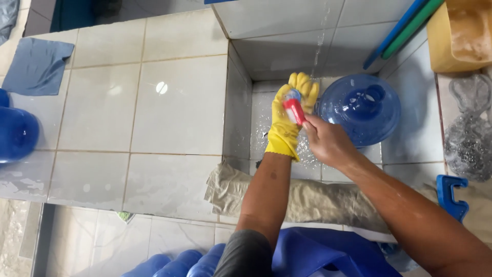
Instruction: Scrubbing the exterior and interior of a large plastic water jug using a sponge, brush, and water at a washing station.
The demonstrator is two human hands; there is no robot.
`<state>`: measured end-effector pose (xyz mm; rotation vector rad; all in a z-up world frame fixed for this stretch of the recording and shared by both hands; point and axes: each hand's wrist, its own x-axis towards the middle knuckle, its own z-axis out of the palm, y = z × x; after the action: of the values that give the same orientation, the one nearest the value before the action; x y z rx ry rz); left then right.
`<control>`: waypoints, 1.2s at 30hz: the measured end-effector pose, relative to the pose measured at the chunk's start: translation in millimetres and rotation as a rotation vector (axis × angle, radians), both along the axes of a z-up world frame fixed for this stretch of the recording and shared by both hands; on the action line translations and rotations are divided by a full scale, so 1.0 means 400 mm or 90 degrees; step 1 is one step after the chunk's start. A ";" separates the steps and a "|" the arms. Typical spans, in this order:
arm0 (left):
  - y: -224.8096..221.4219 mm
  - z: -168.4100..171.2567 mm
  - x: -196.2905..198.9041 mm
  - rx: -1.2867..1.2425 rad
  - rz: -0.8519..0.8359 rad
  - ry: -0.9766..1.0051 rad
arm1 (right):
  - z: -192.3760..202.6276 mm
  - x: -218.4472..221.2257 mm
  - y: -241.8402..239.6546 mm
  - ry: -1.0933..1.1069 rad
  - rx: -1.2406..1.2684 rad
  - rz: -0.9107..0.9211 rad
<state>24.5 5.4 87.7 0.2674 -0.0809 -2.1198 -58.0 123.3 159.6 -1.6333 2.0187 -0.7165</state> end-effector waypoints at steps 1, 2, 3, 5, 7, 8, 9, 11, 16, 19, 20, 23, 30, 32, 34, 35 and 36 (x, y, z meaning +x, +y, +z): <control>-0.019 -0.087 0.002 -0.006 -0.026 0.063 | 0.011 -0.020 0.015 -0.008 0.028 0.006; -0.036 -0.175 0.005 -0.012 -0.052 0.126 | 0.021 -0.040 0.029 -0.016 0.056 0.011; -0.034 -0.183 0.013 -0.008 -0.048 0.126 | 0.004 -0.043 0.018 -0.016 0.060 0.015; -0.046 -0.188 0.013 0.124 0.013 -0.056 | -0.022 -0.060 -0.013 0.090 0.029 -0.004; -0.030 -0.172 0.021 0.124 0.015 -0.124 | 0.023 -0.014 0.020 0.036 0.059 0.008; -0.021 -0.167 0.029 0.128 0.017 -0.199 | 0.043 0.012 0.037 -0.025 0.093 0.021; -0.031 -0.166 0.011 0.129 0.021 -0.198 | 0.018 -0.002 0.016 -0.025 0.093 0.025; -0.029 -0.175 -0.029 0.194 0.011 -0.240 | -0.037 -0.033 -0.006 0.111 -0.068 0.035; 0.002 -0.030 0.015 0.323 0.022 -0.190 | 0.016 0.017 0.018 0.067 -0.064 0.066; 0.102 0.059 0.021 0.612 0.156 0.336 | 0.033 0.018 0.000 0.045 -0.011 0.049; 0.127 0.077 0.019 0.810 0.314 0.831 | 0.035 0.019 -0.017 0.015 0.019 0.030; 0.003 -0.163 0.005 0.238 0.063 -0.279 | 0.073 0.066 0.034 0.038 0.134 0.057; -0.009 -0.139 -0.001 0.142 0.019 -0.339 | 0.067 0.084 0.018 -0.002 0.172 0.030; 0.030 -0.078 0.020 0.094 0.032 -0.237 | 0.005 0.046 -0.013 0.143 0.188 0.024; 0.070 -0.040 0.029 0.095 0.046 -0.208 | 0.083 0.081 -0.012 0.086 0.173 -0.008; 0.086 -0.018 0.029 0.094 0.059 -0.178 | 0.126 0.096 -0.014 0.031 0.156 -0.042; 0.075 0.000 0.045 0.092 0.058 -0.177 | 0.093 0.090 0.009 0.031 0.154 -0.043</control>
<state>42.7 35.4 87.5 0.6390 -0.0775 -1.9892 -22.1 126.8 196.8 -1.4621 2.1114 -0.4387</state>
